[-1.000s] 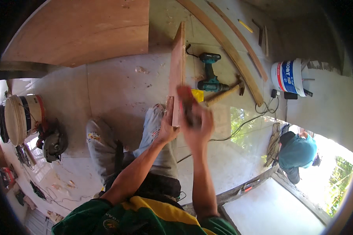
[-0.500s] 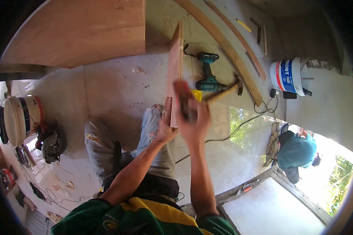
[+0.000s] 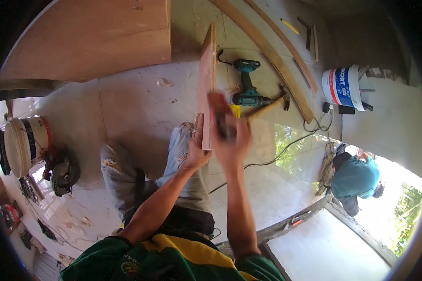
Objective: The person sands the edge of a wooden board with a hand sander, test-fits it against a wooden cabinet, marks lines using a pencil, handles an adhesive packet near the cabinet, and adjusts straps on a mask by hand.
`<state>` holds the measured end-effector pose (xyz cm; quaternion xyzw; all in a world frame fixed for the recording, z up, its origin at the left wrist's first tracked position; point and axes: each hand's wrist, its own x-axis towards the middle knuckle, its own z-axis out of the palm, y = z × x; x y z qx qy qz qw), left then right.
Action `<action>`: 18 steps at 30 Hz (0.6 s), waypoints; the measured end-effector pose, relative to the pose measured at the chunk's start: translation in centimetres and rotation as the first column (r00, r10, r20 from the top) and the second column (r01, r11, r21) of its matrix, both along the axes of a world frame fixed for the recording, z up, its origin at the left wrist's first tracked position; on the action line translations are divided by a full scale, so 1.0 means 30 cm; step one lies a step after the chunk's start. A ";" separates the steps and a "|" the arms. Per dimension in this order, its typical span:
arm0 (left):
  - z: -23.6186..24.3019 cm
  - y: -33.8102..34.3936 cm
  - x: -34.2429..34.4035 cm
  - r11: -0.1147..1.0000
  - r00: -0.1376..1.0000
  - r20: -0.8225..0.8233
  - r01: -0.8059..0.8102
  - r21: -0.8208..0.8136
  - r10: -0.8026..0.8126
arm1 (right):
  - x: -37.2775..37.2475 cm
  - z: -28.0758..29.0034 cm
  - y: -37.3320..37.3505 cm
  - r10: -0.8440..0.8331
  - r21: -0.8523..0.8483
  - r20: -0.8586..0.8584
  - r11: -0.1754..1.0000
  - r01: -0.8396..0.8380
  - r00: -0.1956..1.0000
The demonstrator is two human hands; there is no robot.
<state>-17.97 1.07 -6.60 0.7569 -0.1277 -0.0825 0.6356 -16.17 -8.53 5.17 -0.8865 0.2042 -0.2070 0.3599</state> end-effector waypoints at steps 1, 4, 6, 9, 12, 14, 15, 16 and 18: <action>0.010 -0.007 -0.007 1.000 1.000 0.000 0.006 -0.003 -0.006 | 0.132 -0.005 -0.031 0.012 -0.077 0.037 0.997 -0.009 0.999; 0.018 -0.003 0.022 0.999 0.997 -0.072 0.007 -0.047 -0.011 | 0.120 -0.018 -0.031 0.013 0.053 0.034 0.999 -0.014 0.999; 0.012 0.035 0.005 1.000 1.000 -0.028 0.002 -0.024 -0.003 | -0.061 0.052 0.037 0.033 -0.001 -0.021 0.999 -0.033 0.999; 0.026 0.043 0.011 0.999 0.999 0.020 -0.028 -0.019 0.028 | -0.329 0.193 0.102 0.115 -0.002 -0.028 0.993 -0.115 0.993; 0.031 0.033 0.004 1.000 0.996 -0.087 -0.014 -0.014 0.013 | -0.294 0.150 0.087 0.113 -0.039 0.012 0.993 -0.112 0.994; 0.023 0.017 0.003 1.000 0.998 -0.057 -0.003 -0.015 0.002 | -0.129 0.087 0.051 0.075 -0.125 -0.017 0.989 -0.077 0.997; 0.028 0.005 0.004 1.000 1.000 -0.022 0.007 -0.015 -0.008 | 0.001 0.058 0.020 0.014 -0.149 -0.066 0.989 -0.024 0.998; 0.042 -0.001 0.003 0.999 1.000 -0.025 0.016 -0.044 -0.017 | 0.109 0.000 -0.018 0.009 -0.041 -0.003 0.999 -0.009 1.000; 0.029 0.006 -0.009 0.999 0.997 -0.067 0.027 -0.047 -0.030 | 0.144 -0.032 -0.034 -0.001 0.064 0.062 0.998 -0.003 0.998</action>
